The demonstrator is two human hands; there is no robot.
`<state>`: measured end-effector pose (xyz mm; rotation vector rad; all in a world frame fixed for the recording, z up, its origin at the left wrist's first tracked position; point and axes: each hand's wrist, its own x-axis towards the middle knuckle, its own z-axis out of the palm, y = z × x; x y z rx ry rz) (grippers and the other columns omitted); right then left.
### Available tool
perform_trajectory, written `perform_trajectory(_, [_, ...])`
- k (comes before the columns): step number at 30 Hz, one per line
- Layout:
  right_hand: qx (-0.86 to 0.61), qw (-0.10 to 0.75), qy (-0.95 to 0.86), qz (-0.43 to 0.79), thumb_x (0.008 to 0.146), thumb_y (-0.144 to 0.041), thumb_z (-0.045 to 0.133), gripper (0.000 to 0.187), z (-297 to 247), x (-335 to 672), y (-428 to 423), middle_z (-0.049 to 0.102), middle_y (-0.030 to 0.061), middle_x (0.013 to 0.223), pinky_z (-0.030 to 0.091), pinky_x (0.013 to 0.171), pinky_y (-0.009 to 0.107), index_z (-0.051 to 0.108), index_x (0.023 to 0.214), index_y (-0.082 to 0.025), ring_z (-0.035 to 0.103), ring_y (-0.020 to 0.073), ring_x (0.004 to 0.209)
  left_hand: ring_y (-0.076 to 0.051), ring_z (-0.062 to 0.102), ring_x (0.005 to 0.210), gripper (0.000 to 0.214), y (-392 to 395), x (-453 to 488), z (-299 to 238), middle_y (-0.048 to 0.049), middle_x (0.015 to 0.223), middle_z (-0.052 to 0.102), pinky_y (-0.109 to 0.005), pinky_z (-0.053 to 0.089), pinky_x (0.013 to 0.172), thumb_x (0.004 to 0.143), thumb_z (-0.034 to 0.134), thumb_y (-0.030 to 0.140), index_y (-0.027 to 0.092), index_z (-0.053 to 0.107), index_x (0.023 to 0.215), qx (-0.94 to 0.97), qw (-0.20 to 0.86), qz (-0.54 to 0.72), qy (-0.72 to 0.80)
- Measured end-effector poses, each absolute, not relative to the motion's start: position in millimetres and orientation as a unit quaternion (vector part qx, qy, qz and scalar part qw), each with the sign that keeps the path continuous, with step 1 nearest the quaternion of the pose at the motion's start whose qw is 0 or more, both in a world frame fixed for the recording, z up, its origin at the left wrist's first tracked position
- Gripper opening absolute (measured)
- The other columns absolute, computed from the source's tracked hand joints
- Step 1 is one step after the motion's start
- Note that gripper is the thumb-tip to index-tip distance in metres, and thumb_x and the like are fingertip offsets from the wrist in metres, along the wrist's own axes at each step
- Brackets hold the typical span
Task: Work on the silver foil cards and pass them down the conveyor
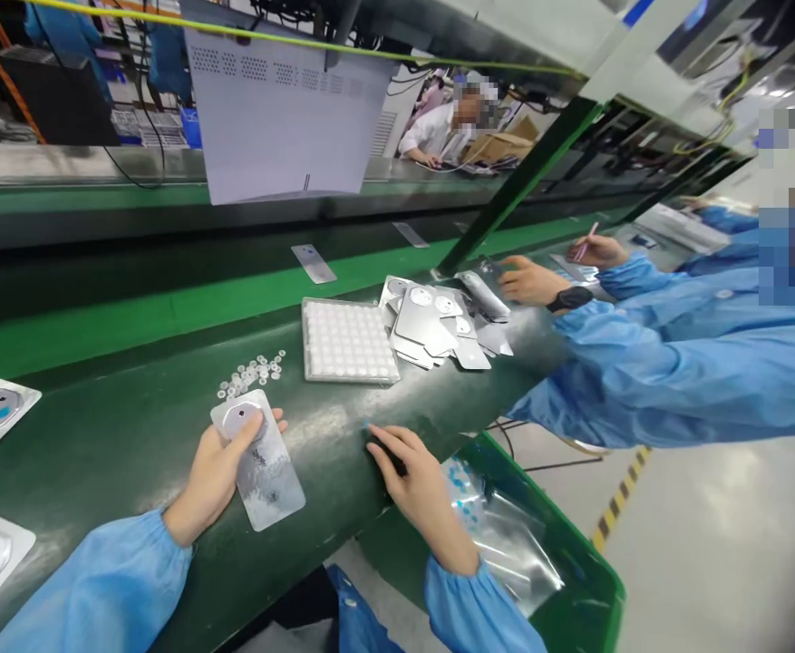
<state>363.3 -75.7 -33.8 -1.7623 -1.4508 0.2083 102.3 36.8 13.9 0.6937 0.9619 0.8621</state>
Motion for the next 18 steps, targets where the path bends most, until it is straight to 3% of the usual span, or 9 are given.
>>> perform_trajectory(2, [-0.703, 0.407, -0.58, 0.069, 0.099, -0.048, 0.058, 0.037, -40, 363, -61, 0.074, 0.0111, 0.099, 0.057, 0.078, 0.034, 0.081, 0.103, -0.019, 0.069, 0.0221, 0.083, -0.036, 0.073, 0.11, 0.069, 34, 103, 15, -0.0195, 0.122, 0.075, -0.03, 0.065, 0.071, 0.063, 0.096, 0.051, 0.01, 0.072, 0.113, 0.318, 0.747, 0.383, 0.441])
perform_trajectory(6, [-0.715, 0.404, -0.567, 0.064, 0.097, -0.05, 0.061, 0.039, -44, 370, -45, 0.069, 0.0065, 0.079, 0.051, 0.059, 0.029, 0.082, 0.088, -0.019, 0.056, 0.0156, 0.056, -0.038, 0.072, 0.114, 0.072, 34, 106, 18, -0.0193, 0.123, 0.074, -0.03, 0.065, 0.071, 0.059, 0.098, 0.051, 0.011, 0.072, 0.112, 0.301, 0.751, 0.382, 0.446])
perform_trajectory(18, [-0.74, 0.357, -0.561, 0.094, 0.091, -0.034, 0.058, 0.024, -34, 368, -40, 0.064, 0.0045, 0.074, 0.043, 0.062, 0.03, 0.072, 0.078, -0.02, 0.055, 0.0179, 0.06, -0.035, 0.073, 0.112, 0.067, 35, 101, 13, -0.0196, 0.122, 0.074, -0.027, 0.064, 0.069, 0.065, 0.096, 0.05, 0.011, 0.071, 0.114, 0.326, 0.758, 0.374, 0.423])
